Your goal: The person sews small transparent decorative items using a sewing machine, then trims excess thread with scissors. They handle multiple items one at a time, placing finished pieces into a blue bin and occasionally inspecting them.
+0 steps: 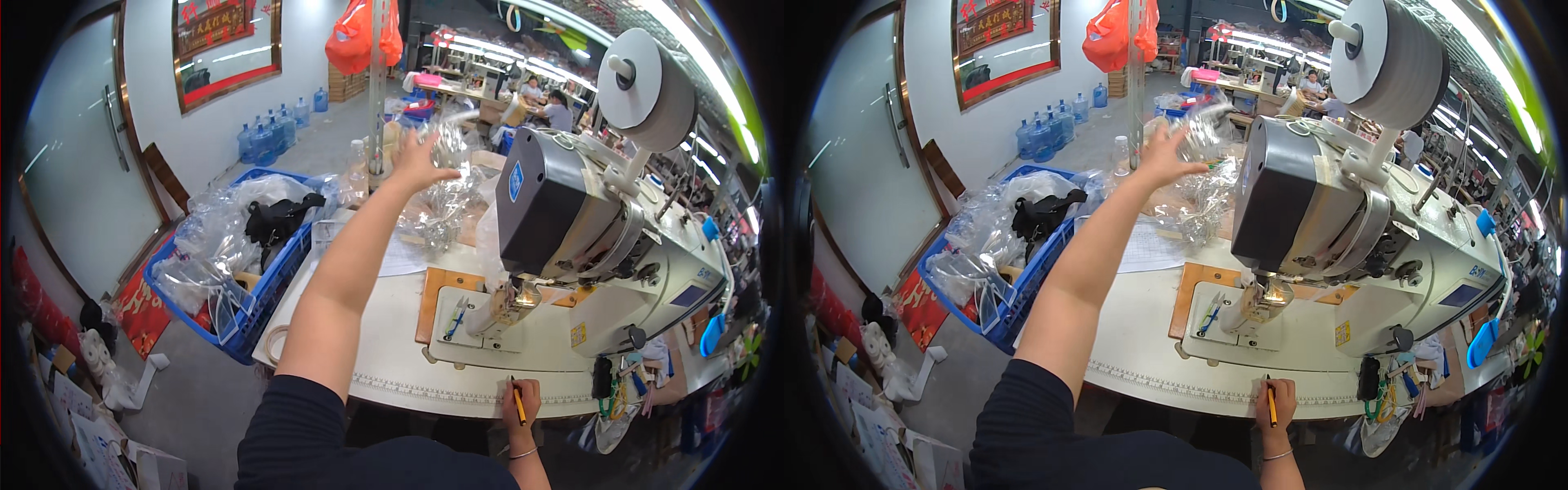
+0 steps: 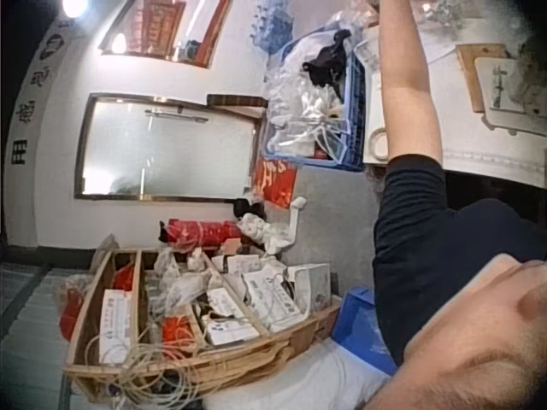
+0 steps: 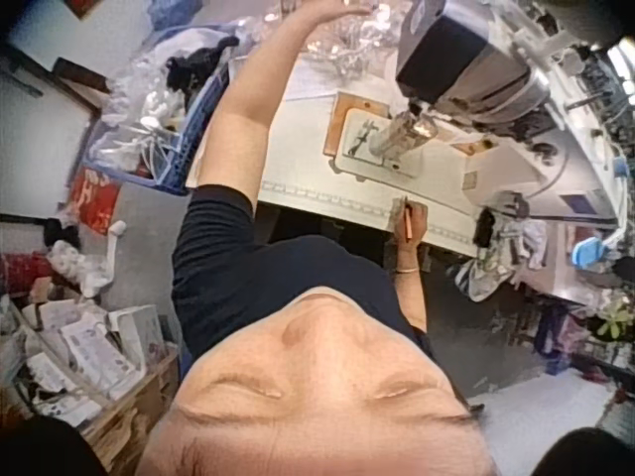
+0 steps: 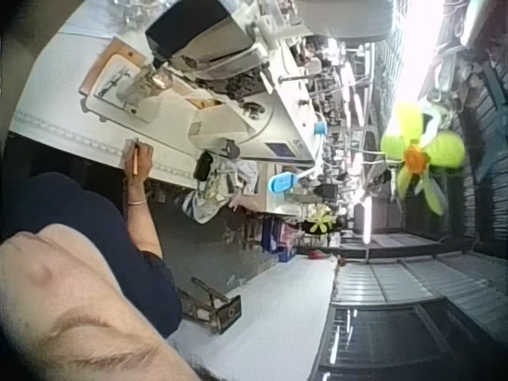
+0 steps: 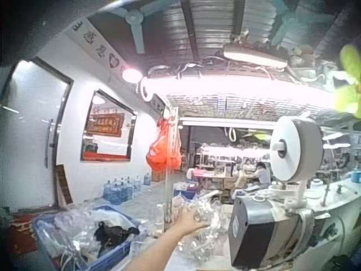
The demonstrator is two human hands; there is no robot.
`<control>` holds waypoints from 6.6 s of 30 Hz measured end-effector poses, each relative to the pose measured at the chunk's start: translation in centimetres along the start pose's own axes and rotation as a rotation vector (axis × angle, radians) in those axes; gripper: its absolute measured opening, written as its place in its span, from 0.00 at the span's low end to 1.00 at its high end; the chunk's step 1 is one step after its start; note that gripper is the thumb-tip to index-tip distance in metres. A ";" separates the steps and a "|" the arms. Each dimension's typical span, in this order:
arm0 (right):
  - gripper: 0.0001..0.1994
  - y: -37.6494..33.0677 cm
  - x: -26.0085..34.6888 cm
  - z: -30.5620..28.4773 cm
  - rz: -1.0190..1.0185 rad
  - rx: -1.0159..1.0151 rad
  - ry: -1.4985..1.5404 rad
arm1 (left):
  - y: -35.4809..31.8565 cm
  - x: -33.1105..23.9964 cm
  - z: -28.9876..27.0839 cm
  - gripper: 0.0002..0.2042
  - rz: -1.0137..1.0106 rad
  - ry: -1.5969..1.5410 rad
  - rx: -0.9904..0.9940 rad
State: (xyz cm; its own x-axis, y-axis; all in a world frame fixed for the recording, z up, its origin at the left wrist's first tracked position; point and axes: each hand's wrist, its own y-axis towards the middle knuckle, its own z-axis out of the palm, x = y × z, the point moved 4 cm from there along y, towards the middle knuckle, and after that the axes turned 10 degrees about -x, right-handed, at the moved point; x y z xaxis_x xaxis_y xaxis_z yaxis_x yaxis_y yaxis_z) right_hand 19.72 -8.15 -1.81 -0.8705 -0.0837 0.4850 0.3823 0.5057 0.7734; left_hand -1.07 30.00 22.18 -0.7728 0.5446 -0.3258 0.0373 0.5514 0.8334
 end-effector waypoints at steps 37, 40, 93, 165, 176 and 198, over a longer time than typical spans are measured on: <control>0.19 21.4 -19.9 23.6 0.068 0.867 -0.617 | -30.4 -2.6 3.2 0.12 -0.145 -0.339 0.254; 0.18 21.7 -20.9 25.3 0.113 0.901 -0.682 | -30.4 -2.5 3.3 0.14 -0.173 -0.351 0.299; 0.22 0.9 8.9 3.1 -0.280 -0.058 0.337 | -39.0 -12.1 -2.1 0.22 -1.635 -1.901 0.349; 0.22 5.9 0.0 3.0 -0.166 -0.091 0.220 | -35.5 -0.2 -0.9 0.28 -1.673 -1.692 -0.307; 0.04 2.0 8.6 12.0 -0.199 0.337 0.428 | -34.5 3.2 -7.4 0.22 -1.368 -1.565 -0.241; 0.10 -0.1 10.0 9.2 -0.570 0.284 0.196 | -36.5 2.0 -8.3 0.26 -1.070 -2.020 0.043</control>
State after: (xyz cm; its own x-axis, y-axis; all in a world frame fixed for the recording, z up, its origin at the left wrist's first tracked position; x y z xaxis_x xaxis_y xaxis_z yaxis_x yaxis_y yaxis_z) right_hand 8.12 -1.10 -0.78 -0.8292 -0.5464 0.1177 -0.2415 0.5402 0.8061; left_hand -9.25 5.73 -5.18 0.9055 -0.1547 -0.3951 0.2147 0.9702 0.1120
